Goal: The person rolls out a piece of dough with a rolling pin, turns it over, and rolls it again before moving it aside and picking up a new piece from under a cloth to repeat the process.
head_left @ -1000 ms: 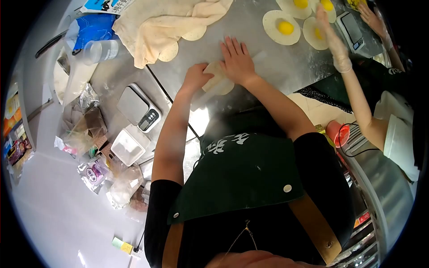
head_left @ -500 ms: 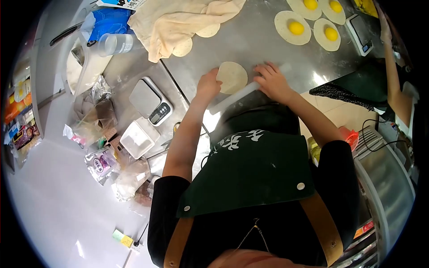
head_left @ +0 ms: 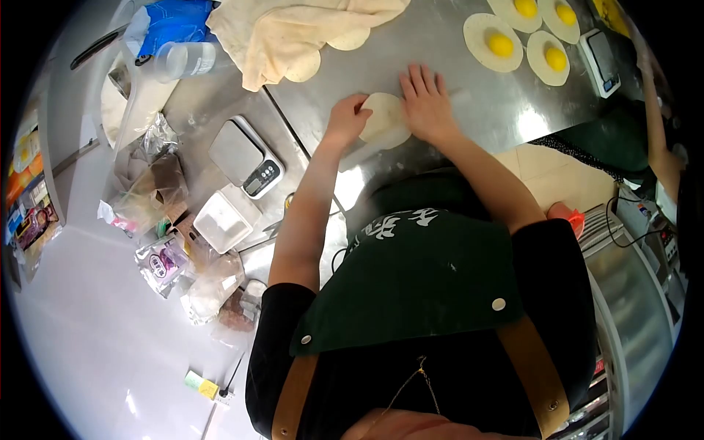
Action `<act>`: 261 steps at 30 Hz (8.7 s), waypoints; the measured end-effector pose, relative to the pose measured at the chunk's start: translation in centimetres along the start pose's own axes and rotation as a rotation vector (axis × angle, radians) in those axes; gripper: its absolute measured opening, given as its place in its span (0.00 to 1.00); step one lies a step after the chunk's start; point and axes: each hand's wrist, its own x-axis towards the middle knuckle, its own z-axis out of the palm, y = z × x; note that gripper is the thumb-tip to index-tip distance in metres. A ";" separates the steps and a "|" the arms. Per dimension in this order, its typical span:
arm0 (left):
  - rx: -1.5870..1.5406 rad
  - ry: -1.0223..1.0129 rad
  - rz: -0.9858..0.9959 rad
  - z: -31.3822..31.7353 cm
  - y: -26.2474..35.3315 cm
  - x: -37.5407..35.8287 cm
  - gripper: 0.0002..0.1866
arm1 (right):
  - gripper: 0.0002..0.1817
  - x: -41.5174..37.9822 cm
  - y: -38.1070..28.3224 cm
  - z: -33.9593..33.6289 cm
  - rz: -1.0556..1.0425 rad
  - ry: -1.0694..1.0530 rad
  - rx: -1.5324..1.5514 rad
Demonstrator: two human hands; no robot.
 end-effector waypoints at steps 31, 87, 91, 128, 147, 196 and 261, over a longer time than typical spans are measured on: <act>0.184 -0.068 -0.022 -1.1 2.5 -1.0 0.17 | 0.27 -2.7 1.0 -0.2 0.054 0.140 0.013; 0.597 -0.156 0.022 -1.5 4.1 -1.8 0.13 | 0.21 -5.6 5.7 -6.2 -0.329 -0.112 0.253; 0.593 -0.149 -0.043 -1.5 3.3 -2.1 0.15 | 0.21 -3.0 4.6 -5.3 -0.354 -0.117 0.290; 0.528 -0.137 -0.036 -1.5 2.5 -1.9 0.17 | 0.20 -1.5 3.1 -3.0 -0.327 -0.131 0.296; 0.621 -0.114 0.137 -1.6 4.2 1.5 0.16 | 0.29 -3.8 2.1 -1.3 -0.198 -0.019 0.201; 0.526 0.047 0.222 -0.8 6.6 -3.5 0.10 | 0.25 -5.2 5.3 -2.2 -0.426 -0.047 0.249; 0.431 -0.108 0.079 -3.4 3.3 2.5 0.12 | 0.28 3.1 -1.2 0.3 -0.006 0.163 0.077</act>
